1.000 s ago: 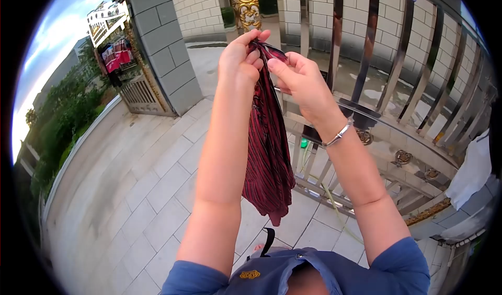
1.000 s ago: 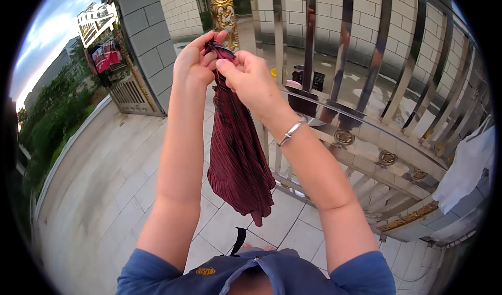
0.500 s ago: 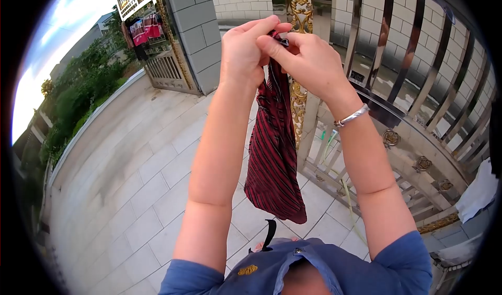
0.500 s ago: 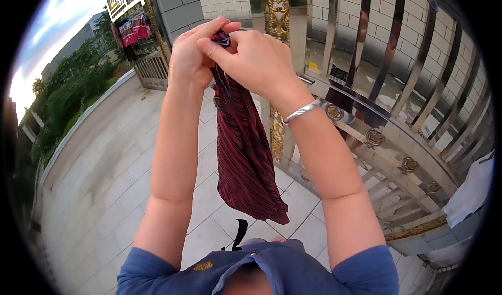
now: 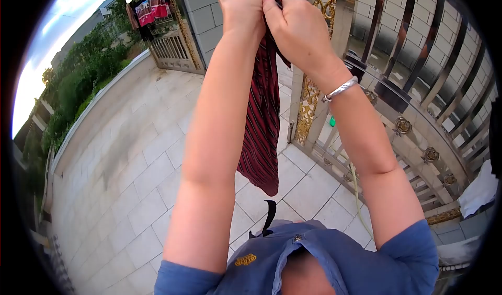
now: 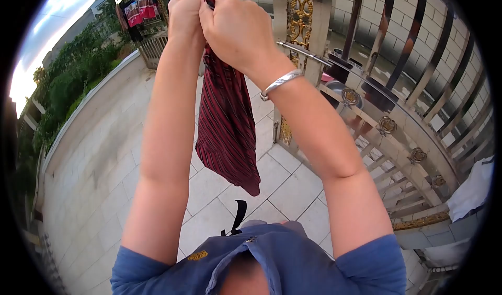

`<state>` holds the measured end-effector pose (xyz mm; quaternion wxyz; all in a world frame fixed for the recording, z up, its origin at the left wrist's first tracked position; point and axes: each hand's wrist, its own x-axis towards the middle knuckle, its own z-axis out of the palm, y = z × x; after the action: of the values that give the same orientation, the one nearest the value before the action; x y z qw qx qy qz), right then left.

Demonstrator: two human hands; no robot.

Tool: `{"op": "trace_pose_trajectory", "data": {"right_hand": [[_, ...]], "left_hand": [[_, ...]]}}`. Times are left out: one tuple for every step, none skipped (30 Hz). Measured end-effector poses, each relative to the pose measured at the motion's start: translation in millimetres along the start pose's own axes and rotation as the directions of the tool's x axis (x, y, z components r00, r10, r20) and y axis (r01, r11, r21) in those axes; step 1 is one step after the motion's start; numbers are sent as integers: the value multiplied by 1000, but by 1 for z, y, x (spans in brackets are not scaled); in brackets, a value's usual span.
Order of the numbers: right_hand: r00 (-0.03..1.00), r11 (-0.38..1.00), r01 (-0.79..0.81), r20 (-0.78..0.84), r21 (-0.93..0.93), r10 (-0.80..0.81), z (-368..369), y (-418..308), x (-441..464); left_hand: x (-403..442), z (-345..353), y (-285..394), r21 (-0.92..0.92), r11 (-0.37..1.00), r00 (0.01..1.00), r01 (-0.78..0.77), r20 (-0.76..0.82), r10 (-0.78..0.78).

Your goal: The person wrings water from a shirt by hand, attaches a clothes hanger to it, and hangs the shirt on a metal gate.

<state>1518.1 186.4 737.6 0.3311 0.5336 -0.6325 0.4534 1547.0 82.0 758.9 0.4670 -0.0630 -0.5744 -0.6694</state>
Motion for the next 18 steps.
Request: {"op": "trace_pose_trajectory", "data": {"right_hand": [[1000,1000,-1,14,30,1,-1,-5,3],[999,999,-4,45,39,2,-4,-9,6],[999,999,3,41,44,-5,-8,-15,10],[999,995,-24,23,92,22,-15,-20,14],[999,989,-50,7,138,49,-20,-26,17],[993,982,66,-108,177,-47,-22,-27,24],[985,972,123,-142,201,-95,-18,-20,33],[985,965,133,-134,224,-105,-15,-16,39],[985,958,145,-127,247,-116,-13,-14,45],[984,959,149,-137,243,-118,-8,-10,46],[999,878,-37,-16,476,51,0,-5,46],[974,719,-226,140,657,179,3,-8,47],[975,692,-215,105,689,198,6,-11,44],[970,646,-235,133,726,203,8,-8,43],[965,597,-257,163,760,207,7,-9,42],[948,501,-284,164,817,271,9,-13,39],[953,503,-268,151,821,261,8,-13,40],[931,455,-312,172,834,322,8,-11,40]], "left_hand": [[3,-6,-5,1,1000,1000,3,-6,-3],[1,-5,1,-107,994,1000,-12,1,12],[-1,-4,8,-212,977,999,-30,11,33],[0,-4,17,-169,980,989,101,-94,-118],[-16,4,35,-254,950,977,182,-67,-205],[-23,2,38,-246,947,973,207,-49,-225],[-27,0,40,-236,943,968,234,-30,-248],[-30,-4,37,-187,953,971,240,36,-238],[-31,-15,41,42,967,967,252,40,-254],[-34,-14,35,-11,974,974,227,7,-227],[-45,-7,37,-67,978,979,198,-27,-200],[-49,-10,38,-38,980,980,198,36,-196],[-52,-14,36,-8,982,977,191,99,-189],[-53,-19,30,66,990,981,124,140,-132],[-58,-18,28,47,995,988,93,120,-98],[-57,-24,22,68,995,984,70,158,-80],[-56,-26,20,89,995,978,45,199,-62],[-56,-32,20,93,992,963,80,248,-101]]}}
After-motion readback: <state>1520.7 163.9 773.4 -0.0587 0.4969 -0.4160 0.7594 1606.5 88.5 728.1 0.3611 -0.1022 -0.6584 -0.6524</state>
